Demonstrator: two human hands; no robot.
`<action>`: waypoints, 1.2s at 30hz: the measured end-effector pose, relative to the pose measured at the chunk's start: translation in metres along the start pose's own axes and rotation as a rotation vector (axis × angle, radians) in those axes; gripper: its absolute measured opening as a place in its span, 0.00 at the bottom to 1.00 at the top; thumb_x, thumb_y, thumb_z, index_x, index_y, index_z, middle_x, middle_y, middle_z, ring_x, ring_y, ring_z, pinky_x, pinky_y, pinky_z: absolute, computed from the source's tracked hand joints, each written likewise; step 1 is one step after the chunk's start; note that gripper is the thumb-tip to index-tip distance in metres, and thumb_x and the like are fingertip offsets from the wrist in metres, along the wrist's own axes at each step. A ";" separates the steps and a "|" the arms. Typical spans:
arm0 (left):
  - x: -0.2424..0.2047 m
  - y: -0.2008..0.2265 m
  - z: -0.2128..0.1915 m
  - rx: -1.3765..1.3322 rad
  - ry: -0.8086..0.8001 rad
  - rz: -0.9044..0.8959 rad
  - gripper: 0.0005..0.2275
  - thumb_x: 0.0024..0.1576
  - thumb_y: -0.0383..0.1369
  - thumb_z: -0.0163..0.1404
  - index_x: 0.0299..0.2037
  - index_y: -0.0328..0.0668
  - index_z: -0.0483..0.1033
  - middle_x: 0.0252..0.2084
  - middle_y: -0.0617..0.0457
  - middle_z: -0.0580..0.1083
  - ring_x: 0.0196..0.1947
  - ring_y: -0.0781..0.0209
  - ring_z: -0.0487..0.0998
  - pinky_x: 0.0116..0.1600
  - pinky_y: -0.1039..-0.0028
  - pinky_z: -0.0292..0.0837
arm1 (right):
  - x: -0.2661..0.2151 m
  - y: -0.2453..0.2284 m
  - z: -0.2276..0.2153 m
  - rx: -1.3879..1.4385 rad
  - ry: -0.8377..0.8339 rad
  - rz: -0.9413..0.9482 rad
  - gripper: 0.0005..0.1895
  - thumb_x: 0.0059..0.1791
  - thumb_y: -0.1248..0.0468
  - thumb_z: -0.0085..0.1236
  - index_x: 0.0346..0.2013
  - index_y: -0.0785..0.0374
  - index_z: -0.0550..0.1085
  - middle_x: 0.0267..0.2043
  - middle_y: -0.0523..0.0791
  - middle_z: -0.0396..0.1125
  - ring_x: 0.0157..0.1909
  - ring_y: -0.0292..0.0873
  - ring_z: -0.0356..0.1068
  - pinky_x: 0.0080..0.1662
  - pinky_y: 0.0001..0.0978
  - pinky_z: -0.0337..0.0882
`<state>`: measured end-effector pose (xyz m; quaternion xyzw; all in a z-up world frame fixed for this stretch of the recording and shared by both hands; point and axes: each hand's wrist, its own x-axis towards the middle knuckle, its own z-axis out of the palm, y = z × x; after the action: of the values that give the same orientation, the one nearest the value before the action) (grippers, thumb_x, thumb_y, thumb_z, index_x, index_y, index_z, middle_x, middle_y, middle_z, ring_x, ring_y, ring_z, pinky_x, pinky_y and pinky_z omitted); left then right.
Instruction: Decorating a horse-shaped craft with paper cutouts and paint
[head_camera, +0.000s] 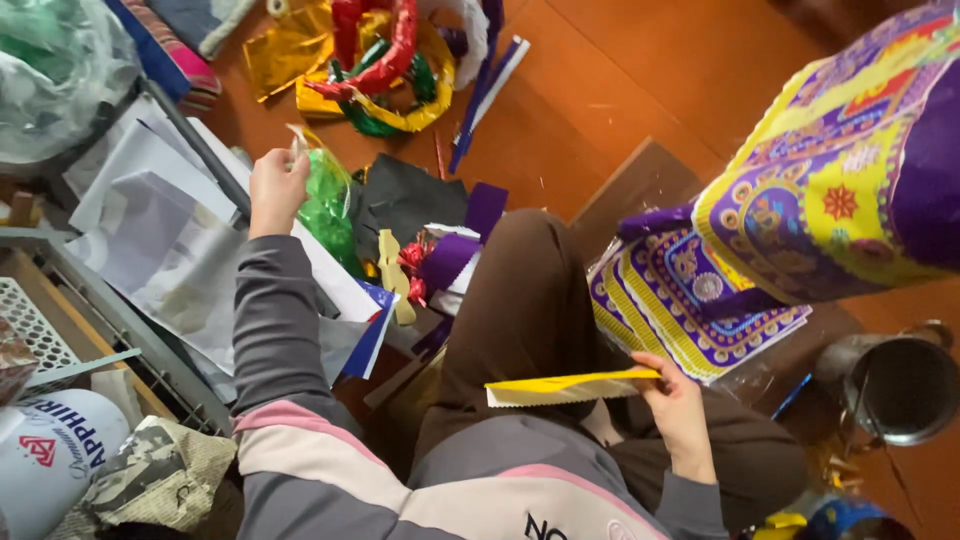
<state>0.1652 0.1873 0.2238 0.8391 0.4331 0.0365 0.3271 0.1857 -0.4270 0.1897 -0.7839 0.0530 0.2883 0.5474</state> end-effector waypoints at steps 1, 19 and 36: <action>0.005 -0.007 -0.001 0.105 0.017 -0.013 0.22 0.57 0.45 0.47 0.51 0.31 0.68 0.43 0.40 0.70 0.37 0.46 0.73 0.42 0.61 0.66 | 0.000 0.000 0.000 -0.006 0.007 0.022 0.18 0.45 0.78 0.53 0.47 0.64 0.77 0.46 0.44 0.73 0.42 0.36 0.68 0.47 0.25 0.68; -0.294 0.153 0.311 -0.087 -1.378 0.523 0.27 0.54 0.44 0.53 0.60 0.38 0.66 0.55 0.35 0.71 0.58 0.38 0.69 0.60 0.54 0.66 | 0.051 0.068 -0.097 -0.061 0.350 -0.215 0.06 0.50 0.62 0.59 0.29 0.57 0.75 0.24 0.35 0.65 0.31 0.31 0.62 0.40 0.30 0.66; -0.265 0.139 0.449 -0.666 -0.913 -0.094 0.18 0.54 0.27 0.56 0.52 0.23 0.70 0.41 0.43 0.73 0.39 0.57 0.74 0.47 0.64 0.72 | 0.032 0.122 -0.241 -0.816 0.738 0.327 0.11 0.49 0.68 0.42 0.41 0.63 0.73 0.39 0.55 0.65 0.36 0.65 0.73 0.36 0.55 0.74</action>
<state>0.2525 -0.3012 0.0122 0.6011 0.2499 -0.2100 0.7294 0.2585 -0.6816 0.1282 -0.9620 0.2457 0.0734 0.0939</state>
